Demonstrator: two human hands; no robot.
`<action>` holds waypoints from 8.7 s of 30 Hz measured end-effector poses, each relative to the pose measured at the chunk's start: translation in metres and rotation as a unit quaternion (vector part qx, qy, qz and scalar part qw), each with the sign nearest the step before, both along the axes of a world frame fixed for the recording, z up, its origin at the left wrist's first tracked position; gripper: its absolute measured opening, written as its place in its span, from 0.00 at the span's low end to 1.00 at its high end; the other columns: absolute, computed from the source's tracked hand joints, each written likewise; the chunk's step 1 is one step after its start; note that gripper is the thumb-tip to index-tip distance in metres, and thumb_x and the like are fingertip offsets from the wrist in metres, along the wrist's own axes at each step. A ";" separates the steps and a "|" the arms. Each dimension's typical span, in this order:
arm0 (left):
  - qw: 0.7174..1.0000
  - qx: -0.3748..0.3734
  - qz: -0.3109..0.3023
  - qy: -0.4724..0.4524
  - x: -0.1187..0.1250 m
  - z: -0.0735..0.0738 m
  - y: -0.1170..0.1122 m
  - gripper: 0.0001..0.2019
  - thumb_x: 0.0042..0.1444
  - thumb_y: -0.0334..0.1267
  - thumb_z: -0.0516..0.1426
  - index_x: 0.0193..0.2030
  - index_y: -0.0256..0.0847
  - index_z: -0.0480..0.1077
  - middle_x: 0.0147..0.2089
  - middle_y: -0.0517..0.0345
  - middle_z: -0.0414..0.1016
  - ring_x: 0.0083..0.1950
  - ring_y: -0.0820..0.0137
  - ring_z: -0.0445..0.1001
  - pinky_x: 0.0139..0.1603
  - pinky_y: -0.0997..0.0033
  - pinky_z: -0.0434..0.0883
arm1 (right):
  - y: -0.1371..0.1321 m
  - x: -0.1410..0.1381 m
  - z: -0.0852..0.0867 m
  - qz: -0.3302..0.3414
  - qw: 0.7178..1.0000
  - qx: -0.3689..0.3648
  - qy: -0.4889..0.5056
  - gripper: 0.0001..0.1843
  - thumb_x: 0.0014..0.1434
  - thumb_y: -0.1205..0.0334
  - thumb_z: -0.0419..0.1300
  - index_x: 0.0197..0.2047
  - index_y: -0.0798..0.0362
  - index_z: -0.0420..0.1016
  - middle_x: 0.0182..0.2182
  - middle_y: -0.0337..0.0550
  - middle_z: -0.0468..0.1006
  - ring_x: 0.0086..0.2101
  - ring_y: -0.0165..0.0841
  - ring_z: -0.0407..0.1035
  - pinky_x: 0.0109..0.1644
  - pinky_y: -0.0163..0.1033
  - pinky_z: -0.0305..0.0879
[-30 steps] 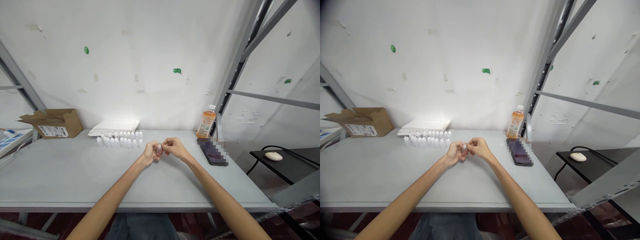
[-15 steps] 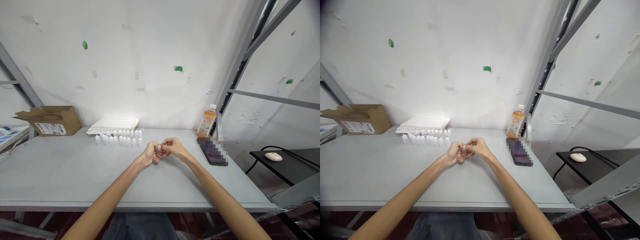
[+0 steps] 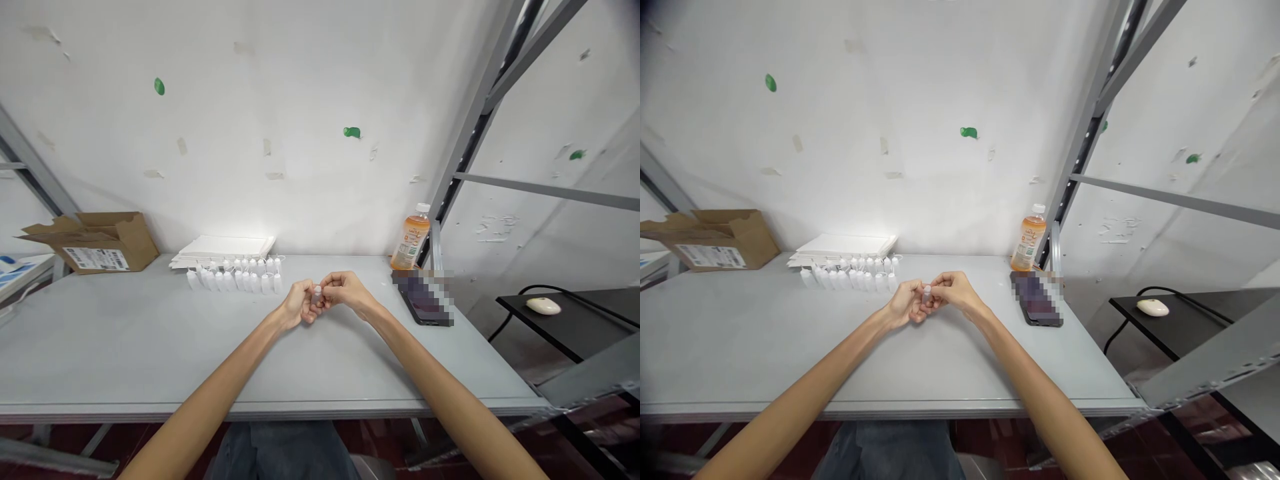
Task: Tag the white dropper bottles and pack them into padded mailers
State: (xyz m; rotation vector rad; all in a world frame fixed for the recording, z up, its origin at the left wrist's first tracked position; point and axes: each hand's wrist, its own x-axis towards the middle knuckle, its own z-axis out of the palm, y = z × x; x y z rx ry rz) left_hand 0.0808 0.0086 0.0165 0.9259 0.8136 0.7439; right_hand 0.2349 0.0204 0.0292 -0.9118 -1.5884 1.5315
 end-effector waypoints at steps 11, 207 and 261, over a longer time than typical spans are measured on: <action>1.000 0.015 0.000 -0.001 0.001 0.005 0.000 0.07 0.41 0.37 0.49 0.22 0.34 0.63 0.24 0.56 0.60 0.20 0.79 0.48 0.14 0.81 0.41 | -0.004 -0.003 0.005 -0.031 0.999 0.001 0.013 0.04 0.45 0.66 0.63 0.25 0.57 0.72 0.19 0.42 0.76 0.21 0.29 0.69 0.27 0.35 0.68; 0.824 0.469 0.181 0.262 0.001 -0.003 0.002 0.19 0.57 0.42 0.57 0.53 0.38 0.72 0.38 0.53 0.76 0.32 0.71 0.74 0.34 0.72 0.73 | 0.018 0.031 0.005 -0.026 0.993 0.106 0.042 0.17 0.47 0.52 0.69 0.34 0.56 0.76 0.27 0.42 0.77 0.30 0.33 0.73 0.41 0.44 0.72; 0.765 0.533 0.184 0.311 -0.004 -0.029 -0.003 0.13 0.59 0.36 0.55 0.49 0.40 0.73 0.39 0.55 0.73 0.30 0.75 0.70 0.30 0.74 0.70 | 0.016 0.023 -0.007 0.026 0.999 0.026 0.023 0.14 0.50 0.58 0.67 0.36 0.57 0.73 0.26 0.41 0.77 0.30 0.34 0.75 0.39 0.45 0.75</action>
